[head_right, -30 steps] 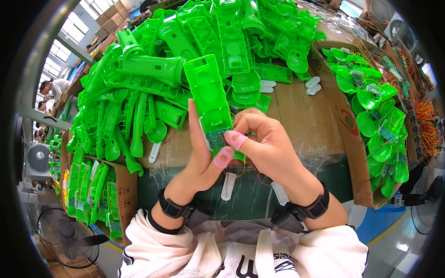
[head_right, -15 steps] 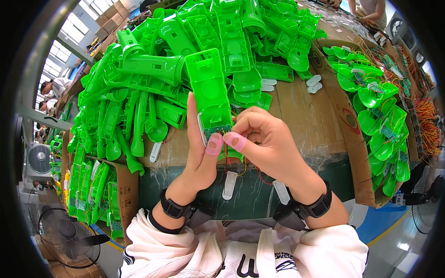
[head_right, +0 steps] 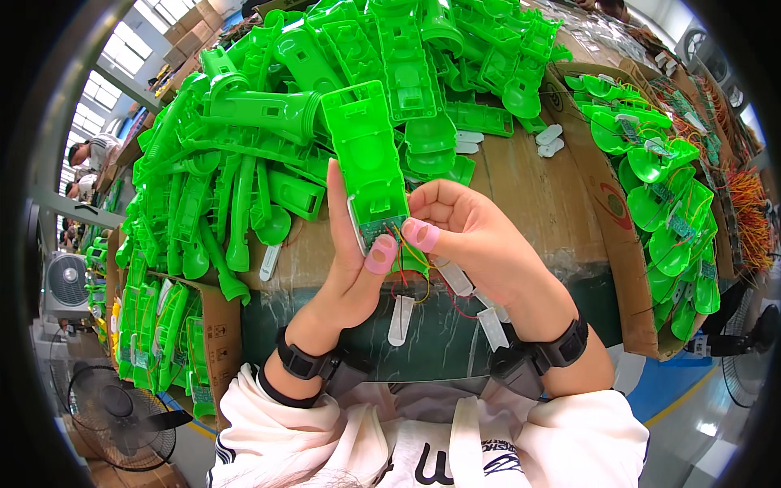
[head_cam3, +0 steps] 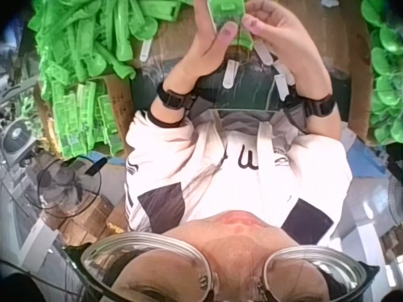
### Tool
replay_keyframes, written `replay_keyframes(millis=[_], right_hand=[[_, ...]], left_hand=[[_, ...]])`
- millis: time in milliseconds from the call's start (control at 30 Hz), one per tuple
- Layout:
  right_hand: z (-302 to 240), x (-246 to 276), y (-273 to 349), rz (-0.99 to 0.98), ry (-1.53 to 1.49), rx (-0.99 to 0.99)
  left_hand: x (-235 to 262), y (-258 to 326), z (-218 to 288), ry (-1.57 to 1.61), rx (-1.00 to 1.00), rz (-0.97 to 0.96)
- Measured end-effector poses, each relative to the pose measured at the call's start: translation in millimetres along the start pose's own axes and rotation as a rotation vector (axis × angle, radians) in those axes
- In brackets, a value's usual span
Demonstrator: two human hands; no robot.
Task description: Assembling green plastic shells with electronic circuit boards and wiring components.
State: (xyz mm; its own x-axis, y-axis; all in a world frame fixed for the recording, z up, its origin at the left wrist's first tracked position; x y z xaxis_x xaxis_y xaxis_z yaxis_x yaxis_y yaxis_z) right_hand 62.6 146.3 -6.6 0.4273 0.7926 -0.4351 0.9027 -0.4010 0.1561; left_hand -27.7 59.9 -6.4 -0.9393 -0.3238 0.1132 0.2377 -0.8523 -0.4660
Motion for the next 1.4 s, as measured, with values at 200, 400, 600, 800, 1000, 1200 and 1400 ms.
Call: replay_keyframes(millis=[200, 400, 600, 800, 1000, 1200, 1400], right_hand=[[4, 0, -2, -0.083, -0.057, 0.02], [2, -3, -2, -0.029, -0.079, 0.061], [-4, 1, -1, 0.063, -0.064, 0.135], [-3, -2, -1, 0.011, -0.069, 0.126], [-6, -6, 1, -0.043, -0.117, 0.087], [-4, -5, 1, -0.027, -0.137, 0.091], [-1, -6, -1, 0.017, -0.062, 0.151]], left_hand=[[1, 0, 2, -0.003, 0.003, -0.035], [-2, 0, 5, 0.075, 0.007, -0.029], [1, 2, -6, 0.42, 0.17, 0.039], [-3, 0, -3, 0.557, 0.189, 0.055], [-3, 2, -6, 0.486, 0.203, 0.038], [-6, 4, -1, 0.35, 0.196, 0.061], [1, 4, -12, 0.13, 0.129, 0.148]])
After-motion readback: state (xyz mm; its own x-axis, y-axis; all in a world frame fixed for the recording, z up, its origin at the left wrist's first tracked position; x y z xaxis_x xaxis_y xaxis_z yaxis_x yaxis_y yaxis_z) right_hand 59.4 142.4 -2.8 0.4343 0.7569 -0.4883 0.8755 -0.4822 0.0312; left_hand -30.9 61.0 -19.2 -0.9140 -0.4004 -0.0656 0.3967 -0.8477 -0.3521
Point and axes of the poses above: each hand's wrist, its own y-axis away from the middle knuckle, its own x-axis out of the back of the hand, z = x × y, the point moved 5 cm from there along -y, towards the middle knuckle
